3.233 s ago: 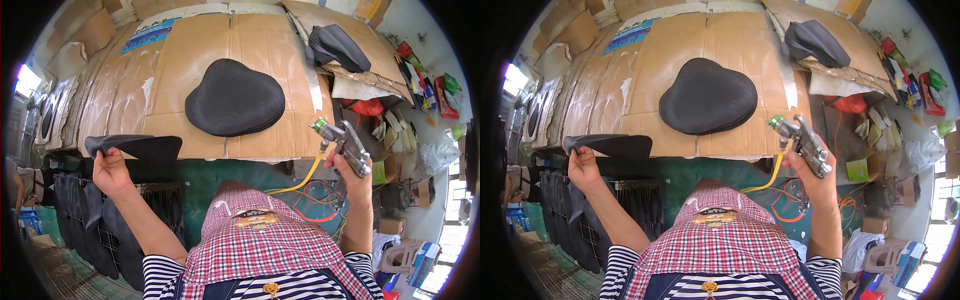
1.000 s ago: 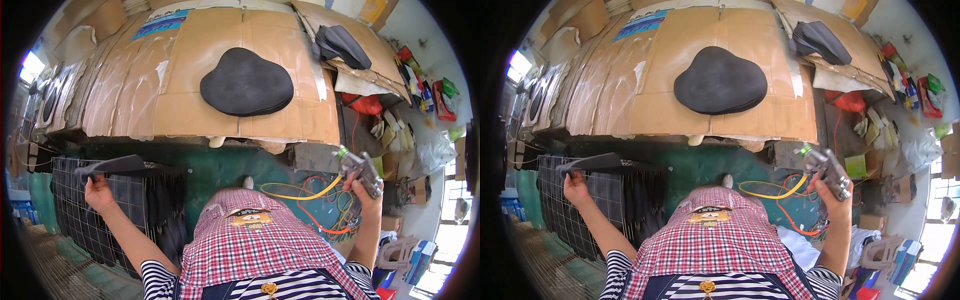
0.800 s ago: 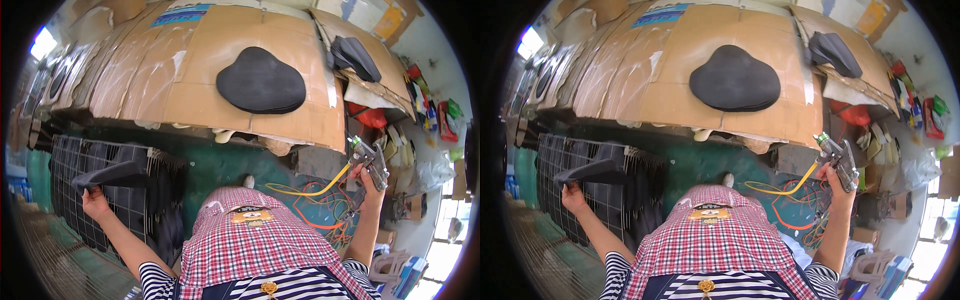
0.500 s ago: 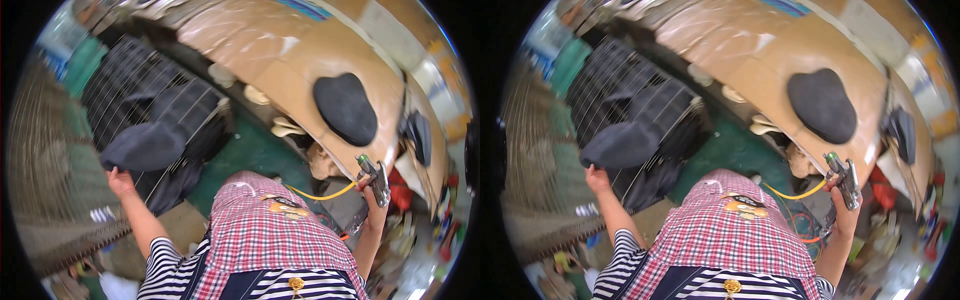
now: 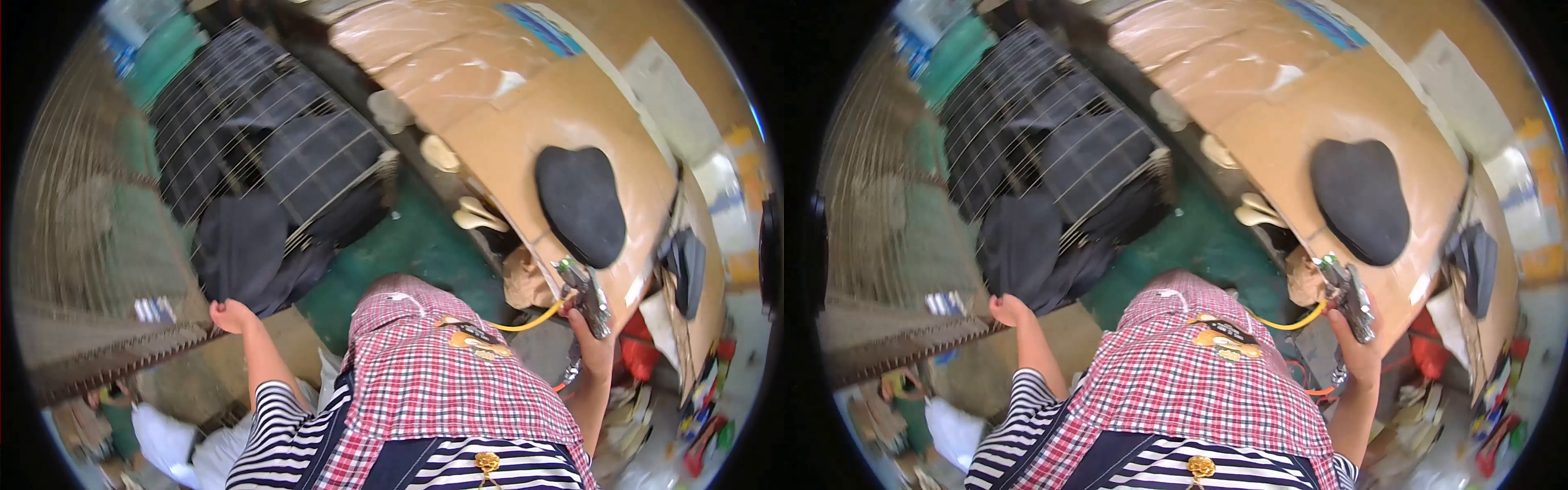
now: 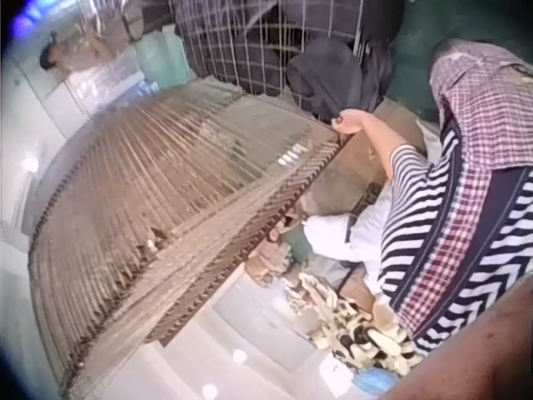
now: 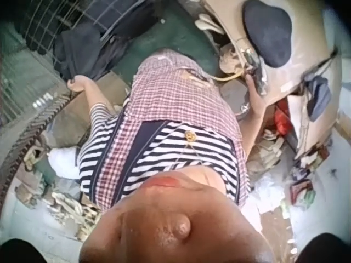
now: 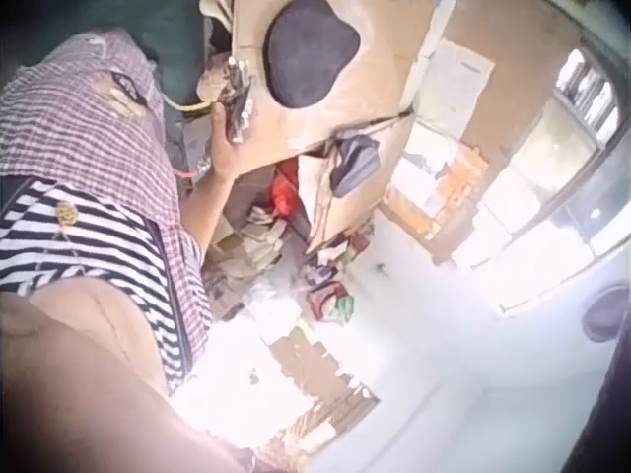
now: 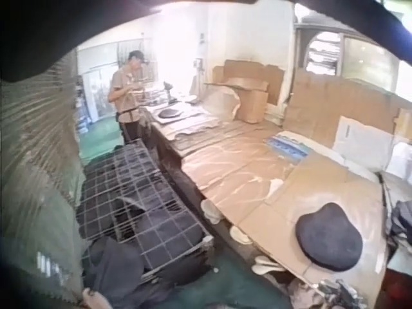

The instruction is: The recorder uses a spray gun to apply adhesive to black seat covers and then organizes them on a storage rack.

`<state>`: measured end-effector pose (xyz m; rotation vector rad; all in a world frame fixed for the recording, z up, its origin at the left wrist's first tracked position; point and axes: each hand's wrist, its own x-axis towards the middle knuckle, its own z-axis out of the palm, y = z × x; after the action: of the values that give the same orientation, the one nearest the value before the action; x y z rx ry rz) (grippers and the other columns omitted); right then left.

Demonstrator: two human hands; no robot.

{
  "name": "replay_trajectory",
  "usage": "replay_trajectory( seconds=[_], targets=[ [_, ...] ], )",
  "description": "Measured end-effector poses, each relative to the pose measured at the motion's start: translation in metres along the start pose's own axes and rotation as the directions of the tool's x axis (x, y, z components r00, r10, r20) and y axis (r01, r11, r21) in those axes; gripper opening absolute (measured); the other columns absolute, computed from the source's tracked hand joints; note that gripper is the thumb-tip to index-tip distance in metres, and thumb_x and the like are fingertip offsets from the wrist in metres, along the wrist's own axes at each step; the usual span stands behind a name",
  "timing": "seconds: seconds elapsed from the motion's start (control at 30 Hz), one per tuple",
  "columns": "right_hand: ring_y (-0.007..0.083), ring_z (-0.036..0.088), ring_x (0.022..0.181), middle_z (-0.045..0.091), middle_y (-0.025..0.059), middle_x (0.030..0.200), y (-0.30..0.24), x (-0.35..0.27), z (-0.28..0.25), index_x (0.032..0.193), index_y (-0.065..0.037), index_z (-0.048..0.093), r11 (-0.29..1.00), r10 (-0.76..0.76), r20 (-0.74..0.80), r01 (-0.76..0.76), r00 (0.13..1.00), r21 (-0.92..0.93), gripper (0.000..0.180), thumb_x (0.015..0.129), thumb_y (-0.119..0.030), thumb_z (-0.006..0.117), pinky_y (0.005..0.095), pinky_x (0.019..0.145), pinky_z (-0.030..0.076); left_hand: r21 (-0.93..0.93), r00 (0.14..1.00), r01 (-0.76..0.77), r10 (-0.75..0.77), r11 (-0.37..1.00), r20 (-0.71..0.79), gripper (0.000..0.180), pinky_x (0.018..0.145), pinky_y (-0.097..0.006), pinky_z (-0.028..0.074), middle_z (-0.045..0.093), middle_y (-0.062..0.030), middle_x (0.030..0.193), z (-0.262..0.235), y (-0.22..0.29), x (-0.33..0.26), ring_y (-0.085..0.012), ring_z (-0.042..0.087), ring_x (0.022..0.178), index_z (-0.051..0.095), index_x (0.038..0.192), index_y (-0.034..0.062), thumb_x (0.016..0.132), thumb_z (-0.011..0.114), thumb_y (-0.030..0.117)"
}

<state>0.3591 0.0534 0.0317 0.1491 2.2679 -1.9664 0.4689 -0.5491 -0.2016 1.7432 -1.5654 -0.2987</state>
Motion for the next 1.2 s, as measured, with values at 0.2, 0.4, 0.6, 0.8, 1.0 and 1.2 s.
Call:
replay_trajectory(
  seconds=[0.2, 0.4, 0.6, 0.8, 1.0, 1.2],
  targets=[
    [0.008, 0.055, 0.087, 0.06, 0.0013, 0.094, 0.022, -0.021, -0.025, 0.126, -0.001, 0.05, 0.997, -0.016, -0.136, 0.006, 0.991, -0.077, 0.047, 0.082, -0.001, 0.067, 0.0229, 0.078, 0.046, -0.715, 0.55, -0.414, 0.781, 0.563, 0.297, 0.016, 0.074, -0.037, 0.049, 0.065, -0.0115, 0.082, 0.083, 0.211, -0.181, -0.0266, 0.062, 0.077, 0.067, 0.089, 0.0033, 0.074, 0.062, 0.008],
    [0.0078, 0.056, 0.085, 0.061, 0.0012, 0.093, 0.034, -0.055, -0.041, 0.125, 0.001, 0.051, 0.999, 0.05, -0.455, -0.052, 0.889, 0.009, 0.049, 0.079, 0.0, 0.068, 0.0228, 0.076, 0.046, -0.883, -0.167, -0.23, 0.877, 0.41, 0.451, 0.014, 0.069, -0.039, 0.048, 0.065, -0.0149, 0.081, 0.06, 0.322, -0.436, -0.031, 0.062, 0.077, 0.067, 0.087, 0.0049, 0.079, 0.059, 0.011],
    [0.0115, 0.061, 0.082, 0.062, 0.0039, 0.09, 0.076, -0.055, -0.055, 0.118, 0.002, 0.053, 0.984, 0.18, -0.451, -0.149, 0.874, 0.102, 0.042, 0.079, -0.002, 0.069, 0.0263, 0.075, 0.051, -0.902, -0.304, 0.139, 0.884, 0.41, 0.355, 0.01, 0.065, -0.04, 0.047, 0.061, -0.0149, 0.077, 0.029, 0.299, -0.557, -0.0262, 0.06, 0.072, 0.062, 0.079, 0.0047, 0.081, 0.055, 0.013],
    [0.0122, 0.058, 0.08, 0.061, 0.0045, 0.092, 0.087, 0.053, -0.043, 0.118, 0.002, 0.053, 0.957, 0.291, 0.032, -0.29, 0.956, -0.008, 0.04, 0.081, -0.001, 0.067, 0.0272, 0.072, 0.05, -0.818, -0.45, -0.121, 0.704, 0.562, 0.55, 0.018, 0.067, -0.045, 0.046, 0.06, -0.0206, 0.08, 0.027, 0.227, -0.461, -0.0394, 0.058, 0.079, 0.053, 0.082, 0.0026, 0.088, 0.049, 0.02],
    [0.0115, 0.057, 0.084, 0.06, 0.0038, 0.097, 0.104, 0.153, -0.007, 0.12, 0.001, 0.053, 0.983, 0.169, 0.604, -0.085, 0.779, -0.165, 0.042, 0.08, 0.001, 0.066, 0.0257, 0.073, 0.049, -0.613, 0.292, -0.143, 0.625, 0.777, 0.724, 0.021, 0.058, -0.04, 0.046, 0.059, -0.0147, 0.065, 0.013, 0.186, -0.308, -0.0287, 0.06, 0.062, 0.053, 0.081, 0.0031, 0.09, 0.045, 0.02],
    [0.011, 0.056, 0.083, 0.06, 0.004, 0.095, 0.071, 0.138, 0.039, 0.12, 0.002, 0.052, 0.975, 0.061, 0.727, 0.115, 0.684, -0.19, 0.043, 0.079, 0.0, 0.066, 0.0254, 0.073, 0.047, -0.589, 0.261, 0.535, 0.545, 0.605, 0.797, 0.023, 0.059, -0.025, 0.046, 0.057, -0.0027, 0.064, -0.08, 0.226, -0.262, -0.0108, 0.056, 0.06, 0.053, 0.076, 0.0054, 0.093, 0.048, 0.021]
  ],
)
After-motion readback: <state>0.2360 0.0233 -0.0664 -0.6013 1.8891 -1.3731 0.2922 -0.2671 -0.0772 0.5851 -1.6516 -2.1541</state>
